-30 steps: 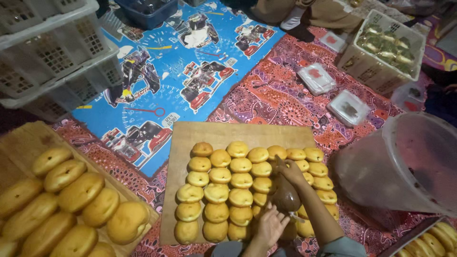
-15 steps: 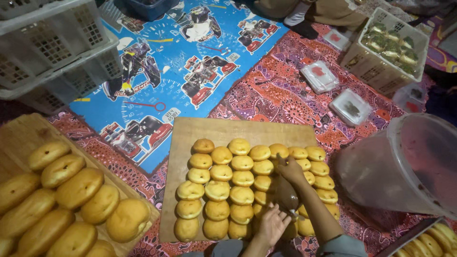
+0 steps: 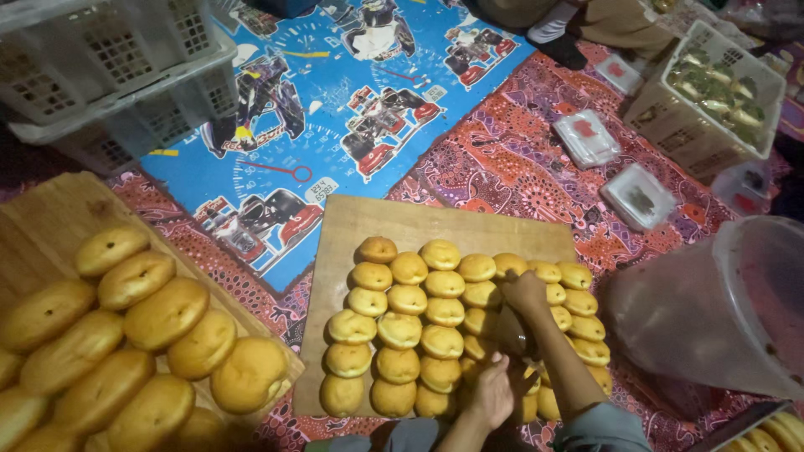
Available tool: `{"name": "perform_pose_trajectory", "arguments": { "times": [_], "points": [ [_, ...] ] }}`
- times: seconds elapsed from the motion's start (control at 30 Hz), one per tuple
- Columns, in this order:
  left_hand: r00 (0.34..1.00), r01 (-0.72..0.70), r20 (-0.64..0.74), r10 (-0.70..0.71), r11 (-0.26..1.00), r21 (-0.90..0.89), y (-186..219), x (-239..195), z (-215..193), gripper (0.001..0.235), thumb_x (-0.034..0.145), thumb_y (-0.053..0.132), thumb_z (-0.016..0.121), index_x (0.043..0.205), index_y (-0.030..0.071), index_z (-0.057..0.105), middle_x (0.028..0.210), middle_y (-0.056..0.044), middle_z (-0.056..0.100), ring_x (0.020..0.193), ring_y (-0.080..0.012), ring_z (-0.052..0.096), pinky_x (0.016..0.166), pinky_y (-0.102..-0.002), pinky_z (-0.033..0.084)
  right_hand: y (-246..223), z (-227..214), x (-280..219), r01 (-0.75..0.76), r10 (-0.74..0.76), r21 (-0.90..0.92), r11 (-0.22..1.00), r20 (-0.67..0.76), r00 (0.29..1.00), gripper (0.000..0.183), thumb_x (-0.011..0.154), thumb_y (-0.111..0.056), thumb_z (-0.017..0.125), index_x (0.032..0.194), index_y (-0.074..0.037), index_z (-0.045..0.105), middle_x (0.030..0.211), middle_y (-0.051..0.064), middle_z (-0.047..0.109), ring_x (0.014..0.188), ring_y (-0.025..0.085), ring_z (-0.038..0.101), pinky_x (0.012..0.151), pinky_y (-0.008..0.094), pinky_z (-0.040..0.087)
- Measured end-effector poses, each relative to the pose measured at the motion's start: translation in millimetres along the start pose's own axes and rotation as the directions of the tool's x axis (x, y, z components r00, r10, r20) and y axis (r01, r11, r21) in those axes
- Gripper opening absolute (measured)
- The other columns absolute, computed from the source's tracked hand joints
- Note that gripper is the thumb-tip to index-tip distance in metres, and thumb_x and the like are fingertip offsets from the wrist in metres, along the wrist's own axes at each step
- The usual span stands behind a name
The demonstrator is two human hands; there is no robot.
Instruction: The person sits on the floor and uses a piping bag to fill rows of small round pastries with a dark filling. They switch to a red piping bag partway through and continue filling the pastries on a wooden board.
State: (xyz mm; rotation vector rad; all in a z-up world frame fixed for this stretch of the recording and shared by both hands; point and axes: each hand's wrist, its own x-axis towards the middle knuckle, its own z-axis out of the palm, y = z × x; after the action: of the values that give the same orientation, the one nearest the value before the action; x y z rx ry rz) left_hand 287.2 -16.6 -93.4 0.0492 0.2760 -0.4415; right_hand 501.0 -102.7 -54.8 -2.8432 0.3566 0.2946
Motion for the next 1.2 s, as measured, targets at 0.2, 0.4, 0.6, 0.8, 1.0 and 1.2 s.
{"name": "perform_pose_trajectory", "arguments": {
  "times": [0.2,0.4,0.6,0.8,1.0,1.2],
  "points": [
    [0.998,0.003,0.067,0.001,0.998,-0.060,10,-9,22,0.033,0.094,0.019,0.063,0.125,0.014,0.054,0.122,-0.008,0.063,0.118,-0.0229,0.061,0.109,-0.044,0.052,3,2,4,-0.050,0.050,0.007,0.999,0.022,0.999,0.075,0.081,-0.061,0.076,0.105,0.010,0.071,0.102,0.032,0.073,0.101,0.043,0.071,0.089,0.048,0.056],
    [0.997,0.047,0.065,-0.045,0.998,-0.041,4,-5,16,0.034,0.095,0.017,0.061,0.129,0.014,0.053,0.126,-0.008,0.064,0.121,-0.0258,0.063,0.107,-0.050,0.053,20,16,21,0.159,-0.153,-0.148,0.976,0.053,0.987,0.060,0.085,-0.058,0.067,0.118,-0.009,0.074,0.101,0.027,0.073,0.095,0.042,0.072,0.086,0.050,0.055],
    [0.994,0.041,0.103,-0.035,0.998,-0.056,6,-6,15,0.033,0.097,0.015,0.062,0.128,0.014,0.052,0.124,-0.008,0.064,0.122,-0.0281,0.063,0.107,-0.053,0.053,31,23,26,0.054,-0.049,-0.074,0.996,0.074,0.996,0.064,0.085,-0.058,0.070,0.105,0.002,0.077,0.093,0.028,0.074,0.092,0.040,0.074,0.085,0.048,0.057],
    [0.994,0.071,0.078,-0.073,0.997,0.023,13,-10,23,0.051,0.097,0.022,0.062,0.144,0.017,0.044,0.132,-0.009,0.061,0.125,-0.0263,0.061,0.109,-0.046,0.052,26,15,20,-0.004,0.004,-0.009,1.000,0.091,0.996,0.065,0.079,-0.053,0.072,0.123,-0.006,0.072,0.091,0.030,0.075,0.089,0.039,0.076,0.082,0.046,0.058],
    [0.995,0.052,0.078,-0.056,0.997,0.052,12,-7,19,0.057,0.095,0.019,0.067,0.146,0.012,0.042,0.132,-0.011,0.059,0.126,-0.0268,0.060,0.112,-0.044,0.053,24,7,15,-0.045,0.044,0.007,0.999,0.085,0.995,0.065,0.078,-0.054,0.076,0.117,-0.002,0.076,0.100,0.029,0.074,0.094,0.037,0.074,0.085,0.044,0.058],
    [0.994,0.078,0.086,-0.070,0.993,-0.091,1,2,1,0.024,0.097,0.012,0.067,0.105,0.018,0.046,0.116,-0.008,0.061,0.119,-0.0268,0.064,0.110,-0.047,0.056,27,5,14,-0.022,0.025,-0.024,0.999,0.116,0.993,0.063,0.076,-0.052,0.071,0.129,-0.017,0.072,0.097,0.027,0.076,0.092,0.037,0.076,0.085,0.045,0.058]
  ]
}}
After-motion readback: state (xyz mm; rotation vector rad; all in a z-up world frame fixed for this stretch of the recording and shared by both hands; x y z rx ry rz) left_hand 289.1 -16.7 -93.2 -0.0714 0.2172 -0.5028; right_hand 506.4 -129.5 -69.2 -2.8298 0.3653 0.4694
